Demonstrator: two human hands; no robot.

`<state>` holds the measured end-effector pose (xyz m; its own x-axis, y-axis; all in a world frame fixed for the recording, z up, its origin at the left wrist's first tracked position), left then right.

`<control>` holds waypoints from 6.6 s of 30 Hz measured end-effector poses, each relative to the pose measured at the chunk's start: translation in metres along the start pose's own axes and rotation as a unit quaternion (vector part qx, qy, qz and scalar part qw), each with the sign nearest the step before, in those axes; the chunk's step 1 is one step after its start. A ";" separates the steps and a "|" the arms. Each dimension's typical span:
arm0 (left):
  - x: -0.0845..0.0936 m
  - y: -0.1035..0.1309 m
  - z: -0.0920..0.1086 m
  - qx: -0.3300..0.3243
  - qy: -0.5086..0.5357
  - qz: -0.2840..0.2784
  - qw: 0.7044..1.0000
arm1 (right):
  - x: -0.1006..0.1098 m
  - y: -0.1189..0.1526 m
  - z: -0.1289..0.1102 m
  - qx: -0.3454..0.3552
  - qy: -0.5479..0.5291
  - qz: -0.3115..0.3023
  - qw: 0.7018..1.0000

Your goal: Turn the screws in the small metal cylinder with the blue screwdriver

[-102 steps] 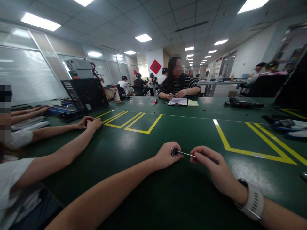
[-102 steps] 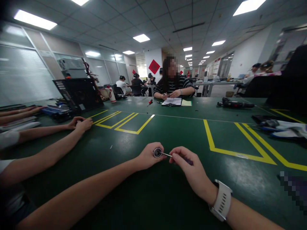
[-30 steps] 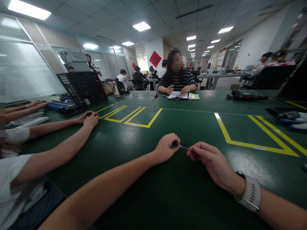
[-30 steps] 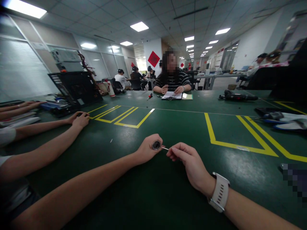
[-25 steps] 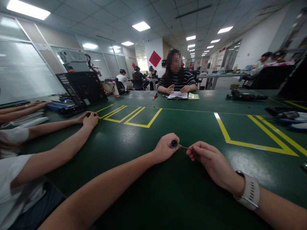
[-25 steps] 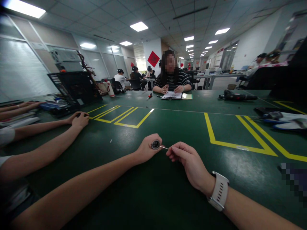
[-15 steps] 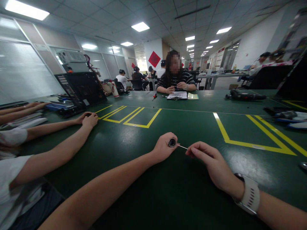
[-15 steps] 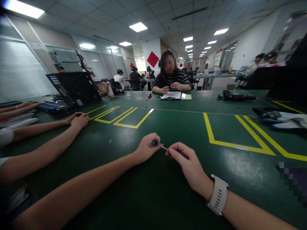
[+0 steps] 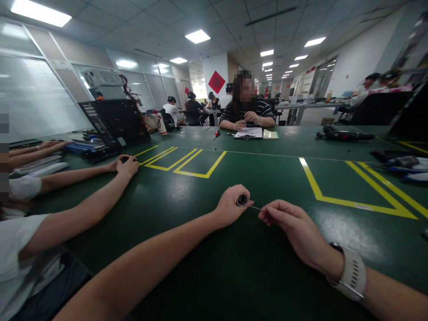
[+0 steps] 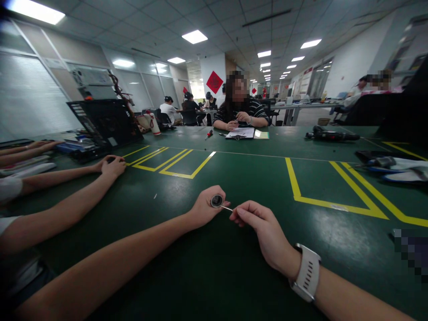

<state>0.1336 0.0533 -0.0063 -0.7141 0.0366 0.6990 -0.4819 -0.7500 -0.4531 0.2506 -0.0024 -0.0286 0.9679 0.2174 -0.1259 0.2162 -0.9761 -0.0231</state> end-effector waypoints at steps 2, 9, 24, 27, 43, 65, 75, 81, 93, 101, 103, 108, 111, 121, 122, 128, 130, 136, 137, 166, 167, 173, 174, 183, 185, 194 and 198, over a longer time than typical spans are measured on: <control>0.001 0.000 0.002 -0.003 -0.009 0.000 1.000 | -0.001 -0.001 0.002 -0.010 -0.025 0.000 1.000; 0.003 0.000 0.001 0.014 -0.030 0.004 0.999 | 0.006 0.004 -0.008 0.054 0.044 0.020 0.997; -0.003 0.000 0.004 -0.017 -0.010 -0.023 1.000 | 0.005 0.001 -0.003 0.023 0.005 0.018 1.000; -0.003 0.000 0.004 -0.017 0.027 -0.023 0.999 | 0.005 -0.002 0.005 -0.005 -0.055 0.013 0.998; -0.005 0.000 0.005 -0.010 -0.063 -0.041 0.997 | -0.002 0.007 -0.010 0.040 0.099 0.009 0.994; -0.003 0.001 0.009 -0.015 -0.057 -0.035 0.998 | -0.003 0.006 -0.004 0.038 0.075 0.007 0.996; -0.001 0.000 0.007 -0.013 0.023 -0.019 0.999 | 0.002 -0.002 0.012 -0.041 -0.126 0.015 0.991; -0.001 -0.001 0.005 -0.001 0.027 -0.017 0.999 | 0.003 0.001 0.004 0.004 -0.058 0.024 0.998; 0.001 0.000 0.005 0.012 -0.004 -0.015 1.000 | 0.000 0.003 0.006 0.003 -0.036 0.012 0.999; 0.001 0.000 0.003 0.009 0.073 -0.001 0.997 | 0.001 -0.002 0.015 -0.048 -0.146 0.004 0.988; 0.000 0.000 0.002 0.011 0.078 0.001 0.997 | 0.000 -0.003 0.015 -0.046 -0.148 0.003 0.988; 0.001 -0.001 0.001 0.022 0.042 0.004 0.999 | 0.005 -0.001 0.008 -0.003 -0.119 0.029 0.992; 0.001 -0.001 0.002 0.030 -0.010 -0.005 0.999 | 0.004 0.002 0.005 0.011 -0.049 0.035 0.998; -0.002 -0.001 0.009 0.001 -0.024 -0.033 0.999 | 0.000 0.002 0.008 -0.019 -0.077 0.018 0.997; -0.001 -0.001 0.009 0.001 -0.012 -0.031 0.999 | 0.000 0.002 0.008 -0.022 -0.086 0.017 0.996; 0.000 0.000 0.007 0.010 0.032 -0.027 0.999 | -0.001 0.002 0.009 -0.027 -0.106 0.012 0.994; -0.001 0.000 0.006 0.009 0.038 -0.028 0.999 | -0.001 0.002 0.010 -0.027 -0.104 0.010 0.994; -0.001 0.000 0.004 0.004 -0.002 -0.016 1.000 | 0.000 0.004 0.004 0.021 -0.012 0.025 0.999; -0.002 0.000 0.005 0.000 -0.019 -0.020 1.000 | -0.001 0.004 0.003 0.025 0.009 0.025 0.999; 0.001 -0.001 0.005 0.003 0.075 -0.004 0.997 | -0.002 0.005 0.003 0.016 -0.027 0.017 0.999; 0.001 -0.001 0.005 0.004 0.072 -0.006 0.997 | -0.002 0.005 0.003 0.016 -0.021 0.016 1.000; 0.000 0.000 0.005 0.004 0.070 -0.010 0.997 | -0.001 0.005 0.002 0.023 0.003 0.015 1.000; 0.000 0.000 0.005 0.004 0.069 -0.011 0.998 | -0.001 0.004 0.002 0.026 0.010 0.014 1.000; -0.001 0.000 0.005 0.003 0.061 -0.021 0.998 | 0.003 0.004 0.000 0.036 -0.020 0.029 0.999; -0.001 0.000 0.004 0.008 0.070 -0.019 0.997 | 0.002 0.005 -0.001 0.037 -0.034 0.025 0.998; -0.003 0.000 0.005 0.007 0.073 -0.021 0.997 | -0.006 0.004 0.000 0.033 -0.005 -0.008 0.999; -0.002 0.000 0.004 0.009 0.069 -0.019 0.997 | -0.004 0.005 0.000 0.038 0.009 -0.004 0.999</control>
<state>0.1371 0.0503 -0.0057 -0.7591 0.1545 0.6324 -0.5014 -0.7583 -0.4166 0.2474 -0.0083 -0.0284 0.9686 0.2242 -0.1075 0.2140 -0.9718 -0.0988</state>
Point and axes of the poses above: each hand's wrist, its own y-axis away from the middle knuckle, its own x-axis out of the back of the hand, z = x × y, the point moved 9 cm from there along -y, towards the middle knuckle, and after that the axes turned 2 degrees about -y, right-handed, at the moved point
